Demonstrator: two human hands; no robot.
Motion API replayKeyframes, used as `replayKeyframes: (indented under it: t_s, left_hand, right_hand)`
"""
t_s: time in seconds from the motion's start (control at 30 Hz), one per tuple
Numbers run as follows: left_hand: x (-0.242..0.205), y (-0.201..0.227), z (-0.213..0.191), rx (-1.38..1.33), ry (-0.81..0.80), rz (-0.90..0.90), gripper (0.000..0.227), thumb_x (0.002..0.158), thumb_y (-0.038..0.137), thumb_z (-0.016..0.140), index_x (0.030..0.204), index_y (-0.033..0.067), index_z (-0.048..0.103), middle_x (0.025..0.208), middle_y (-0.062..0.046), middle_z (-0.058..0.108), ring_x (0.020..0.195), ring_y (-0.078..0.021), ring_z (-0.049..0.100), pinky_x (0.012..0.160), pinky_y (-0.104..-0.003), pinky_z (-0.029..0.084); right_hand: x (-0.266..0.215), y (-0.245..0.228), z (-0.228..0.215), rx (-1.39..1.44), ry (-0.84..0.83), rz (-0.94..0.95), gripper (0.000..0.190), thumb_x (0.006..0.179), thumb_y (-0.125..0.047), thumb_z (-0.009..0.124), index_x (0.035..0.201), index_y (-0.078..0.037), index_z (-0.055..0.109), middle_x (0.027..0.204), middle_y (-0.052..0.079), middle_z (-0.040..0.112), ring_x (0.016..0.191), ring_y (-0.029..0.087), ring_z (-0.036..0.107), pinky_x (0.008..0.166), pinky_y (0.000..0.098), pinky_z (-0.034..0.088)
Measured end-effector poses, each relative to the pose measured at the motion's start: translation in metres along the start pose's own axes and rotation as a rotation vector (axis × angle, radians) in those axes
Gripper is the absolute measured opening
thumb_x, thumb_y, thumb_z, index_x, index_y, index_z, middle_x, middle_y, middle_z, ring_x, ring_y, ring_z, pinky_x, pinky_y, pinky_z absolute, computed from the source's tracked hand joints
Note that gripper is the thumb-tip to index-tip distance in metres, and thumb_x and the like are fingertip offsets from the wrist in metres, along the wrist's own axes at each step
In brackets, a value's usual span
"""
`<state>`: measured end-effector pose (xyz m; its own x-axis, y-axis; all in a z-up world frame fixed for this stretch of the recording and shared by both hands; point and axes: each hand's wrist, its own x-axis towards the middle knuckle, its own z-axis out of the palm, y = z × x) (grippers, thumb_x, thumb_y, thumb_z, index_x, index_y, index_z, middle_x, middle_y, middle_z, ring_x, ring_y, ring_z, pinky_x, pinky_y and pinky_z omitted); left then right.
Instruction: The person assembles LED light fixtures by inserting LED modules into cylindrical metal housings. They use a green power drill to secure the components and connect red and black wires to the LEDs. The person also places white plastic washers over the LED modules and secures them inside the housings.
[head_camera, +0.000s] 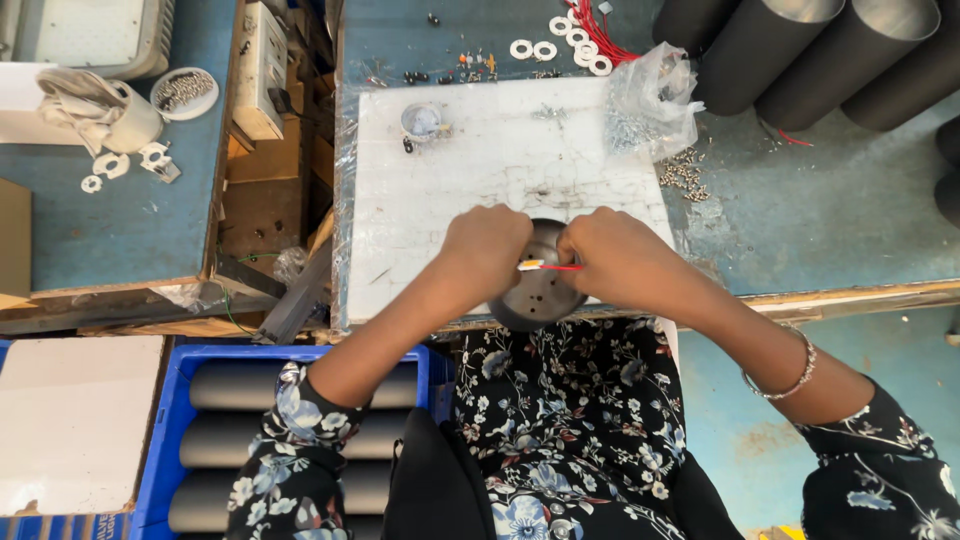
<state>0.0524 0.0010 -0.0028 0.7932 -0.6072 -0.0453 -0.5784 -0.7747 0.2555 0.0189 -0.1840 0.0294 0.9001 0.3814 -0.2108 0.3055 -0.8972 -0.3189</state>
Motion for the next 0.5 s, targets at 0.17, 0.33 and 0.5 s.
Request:
replayKeyframes:
  t_s: [0.17,0.33,0.5]
  left_hand:
    - [0.004,0.006,0.015,0.048,-0.07,-0.077,0.018,0.067,0.006,0.081,0.085,0.0039,0.075,0.089,-0.018,0.073,0.086,-0.036,0.074,0.071,-0.045,0.061]
    - [-0.006,-0.001,-0.021,-0.151,-0.232,-0.012,0.031,0.072,0.026,0.086,0.099,0.0131,0.078,0.088,-0.013,0.074,0.086,-0.0324,0.071,0.077,-0.044,0.055]
    - [-0.049,-0.011,-0.052,-0.463,0.108,-0.002,0.02,0.079,0.024,0.08,0.093,0.0088,0.081,0.094,-0.009,0.079,0.085,-0.0271,0.076,0.077,-0.037,0.057]
  right_hand:
    - [0.003,0.005,0.007,-0.053,0.008,-0.091,0.014,0.071,-0.012,0.072,0.082,-0.008,0.079,0.11,0.012,0.072,0.108,0.031,0.065,0.083,0.0447,0.054]
    - [0.005,0.005,0.004,-0.058,0.045,-0.146,0.012,0.072,-0.016,0.073,0.08,-0.007,0.076,0.13,0.005,0.062,0.122,0.029,0.057,0.087,0.0438,0.054]
    - [0.001,0.002,-0.004,-0.034,-0.024,-0.085,0.017,0.073,-0.023,0.078,0.082,-0.009,0.076,0.121,0.006,0.062,0.12,0.028,0.058,0.09,0.0427,0.052]
